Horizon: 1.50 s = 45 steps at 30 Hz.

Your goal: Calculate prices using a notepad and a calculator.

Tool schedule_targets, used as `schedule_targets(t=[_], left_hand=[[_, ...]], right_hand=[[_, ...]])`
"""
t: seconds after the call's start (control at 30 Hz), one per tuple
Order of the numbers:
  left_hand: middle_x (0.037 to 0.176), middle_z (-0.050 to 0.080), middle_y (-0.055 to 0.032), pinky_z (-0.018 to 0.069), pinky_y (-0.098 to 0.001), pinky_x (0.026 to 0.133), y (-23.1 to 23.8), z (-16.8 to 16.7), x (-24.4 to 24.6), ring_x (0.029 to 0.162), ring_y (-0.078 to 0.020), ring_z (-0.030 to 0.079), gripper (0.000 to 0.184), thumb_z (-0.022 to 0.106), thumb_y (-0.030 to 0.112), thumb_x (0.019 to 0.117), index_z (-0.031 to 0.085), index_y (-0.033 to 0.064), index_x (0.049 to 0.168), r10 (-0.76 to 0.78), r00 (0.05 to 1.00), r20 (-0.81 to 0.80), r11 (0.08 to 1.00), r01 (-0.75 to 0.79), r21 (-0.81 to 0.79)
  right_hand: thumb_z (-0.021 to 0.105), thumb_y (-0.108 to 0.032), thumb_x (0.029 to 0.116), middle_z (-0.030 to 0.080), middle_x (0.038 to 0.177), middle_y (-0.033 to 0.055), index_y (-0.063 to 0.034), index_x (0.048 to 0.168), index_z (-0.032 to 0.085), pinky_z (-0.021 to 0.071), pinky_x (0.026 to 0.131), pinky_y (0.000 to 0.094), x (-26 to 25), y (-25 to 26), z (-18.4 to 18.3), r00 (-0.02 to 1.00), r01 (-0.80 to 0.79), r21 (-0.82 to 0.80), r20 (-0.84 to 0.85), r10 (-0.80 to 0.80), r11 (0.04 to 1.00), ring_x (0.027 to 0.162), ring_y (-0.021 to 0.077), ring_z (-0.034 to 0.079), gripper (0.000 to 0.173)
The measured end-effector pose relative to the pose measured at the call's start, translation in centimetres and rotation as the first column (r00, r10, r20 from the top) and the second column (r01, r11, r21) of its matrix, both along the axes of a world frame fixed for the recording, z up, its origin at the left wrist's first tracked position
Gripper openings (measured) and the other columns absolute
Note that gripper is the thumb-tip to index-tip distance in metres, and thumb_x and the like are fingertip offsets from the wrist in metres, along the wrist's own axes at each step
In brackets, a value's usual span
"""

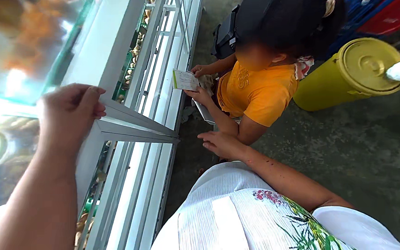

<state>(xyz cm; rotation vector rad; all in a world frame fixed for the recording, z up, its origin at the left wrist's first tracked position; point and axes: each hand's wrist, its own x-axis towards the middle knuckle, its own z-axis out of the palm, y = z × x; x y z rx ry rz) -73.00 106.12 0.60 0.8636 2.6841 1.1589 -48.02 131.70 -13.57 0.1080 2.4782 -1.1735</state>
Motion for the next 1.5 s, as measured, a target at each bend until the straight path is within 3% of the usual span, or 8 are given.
schedule_targets(t=[0.1, 0.17, 0.27, 0.47, 0.63, 0.9, 1.37, 1.5], left_hand=[[0.077, 0.064, 0.0089, 0.0563, -0.0162, 0.061, -0.3, -0.3, -0.3, 0.063, 0.0046, 0.063, 0.027, 0.053, 0.032, 0.1061, 0.069, 0.0108, 0.109, -0.023, 1.0, -0.005, 1.0, 0.023, 0.013], [0.077, 0.064, 0.0081, 0.056, -0.0165, 0.061, -0.4, -0.2, -0.3, 0.064, 0.0042, 0.063, 0.028, 0.052, 0.033, 0.1063, 0.069, 0.0098, 0.11, -0.033, 0.999, -0.012, 0.999, 0.033, 0.005], [0.077, 0.064, 0.0099, 0.0548, -0.0143, 0.061, -0.4, -0.1, -0.3, 0.064, 0.0064, 0.062, 0.027, 0.053, 0.032, 0.1064, 0.068, 0.0103, 0.109, -0.039, 0.999, -0.017, 0.999, 0.039, -0.005], [0.079, 0.065, 0.0112, 0.0554, -0.0138, 0.061, -0.5, -0.2, -0.6, 0.065, 0.0067, 0.063, 0.026, 0.054, 0.032, 0.1058, 0.068, 0.0115, 0.109, -0.054, 0.998, 0.016, 0.999, 0.054, 0.01], [0.08, 0.066, 0.0121, 0.0573, -0.015, 0.062, -1.0, -0.8, -1.1, 0.066, 0.0058, 0.064, 0.025, 0.054, 0.033, 0.1059, 0.069, 0.0138, 0.111, -0.04, 0.998, 0.04, 0.999, 0.038, 0.031], [0.08, 0.067, 0.0135, 0.0588, -0.0163, 0.06, -2.1, -2.0, -2.1, 0.065, 0.0038, 0.066, 0.021, 0.055, 0.029, 0.1058, 0.069, 0.0154, 0.113, -0.08, 0.995, 0.064, 0.992, 0.073, 0.101], [0.08, 0.068, 0.0136, 0.059, -0.0166, 0.059, -2.2, -2.1, -2.1, 0.065, 0.0035, 0.067, 0.021, 0.055, 0.03, 0.1056, 0.069, 0.016, 0.113, -0.056, 0.996, 0.074, 0.995, 0.05, 0.092], [0.08, 0.068, 0.0136, 0.0592, -0.0166, 0.06, -2.2, -2.0, -2.1, 0.065, 0.0034, 0.067, 0.022, 0.055, 0.031, 0.106, 0.069, 0.0155, 0.113, -0.062, 0.996, 0.063, 0.995, 0.057, 0.081]], right_hand=[[0.051, -0.02, 0.1076, 0.071, 0.114, 0.0132, -0.0074, 0.139, 0.061, 0.0581, 0.091, 0.0457, -1.2, 1.8, 0.3, 0.96, 0.176, 0.037, -0.227, -0.163, 0.984, 0.097, 0.0248, 0.071, 0.035], [0.051, -0.017, 0.1074, 0.071, 0.115, 0.0145, -0.0062, 0.137, 0.061, 0.0581, 0.09, 0.0489, -2.6, 3.1, 0.6, 0.934, 0.249, 0.095, -0.287, -0.212, 0.964, 0.098, 0.0277, 0.071, 0.033], [0.049, -0.015, 0.1077, 0.066, 0.127, 0.0192, -0.0083, 0.14, 0.06, 0.0549, 0.093, 0.0579, -5.6, 5.3, 0.0, 0.954, 0.271, 0.302, -0.209, -0.214, 0.914, 0.111, 0.0377, 0.068, 0.035], [0.046, -0.002, 0.1022, 0.061, 0.134, 0.0246, -0.032, 0.157, 0.041, 0.0522, 0.086, 0.0665, -12.2, 10.2, -4.0, 0.978, 0.165, 0.543, 0.018, -0.207, 0.823, 0.112, 0.0474, 0.065, 0.063], [0.041, -0.001, 0.1035, 0.068, 0.119, 0.0257, -0.0372, 0.16, 0.035, 0.0505, 0.085, 0.067, -15.5, 10.8, -5.2, 0.981, 0.032, 0.564, 0.138, -0.133, 0.825, 0.109, 0.0475, 0.065, 0.067], [0.036, -0.003, 0.106, 0.069, 0.116, 0.0239, -0.0424, 0.161, 0.03, 0.0507, 0.086, 0.0641, -18.1, 11.1, -6.6, 0.989, 0.015, 0.591, 0.112, -0.1, 0.806, 0.11, 0.0462, 0.065, 0.068], [0.037, -0.005, 0.1068, 0.069, 0.114, 0.0241, -0.0472, 0.157, 0.036, 0.05, 0.083, 0.0635, -18.9, 11.1, -6.2, 0.993, -0.049, 0.611, 0.112, -0.024, 0.79, 0.106, 0.0455, 0.066, 0.066], [0.038, -0.004, 0.1055, 0.067, 0.118, 0.0255, -0.0387, 0.155, 0.044, 0.0502, 0.08, 0.0649, -18.5, 11.5, -6.6, 0.994, -0.041, 0.64, 0.101, -0.031, 0.767, 0.104, 0.0472, 0.066, 0.061]])
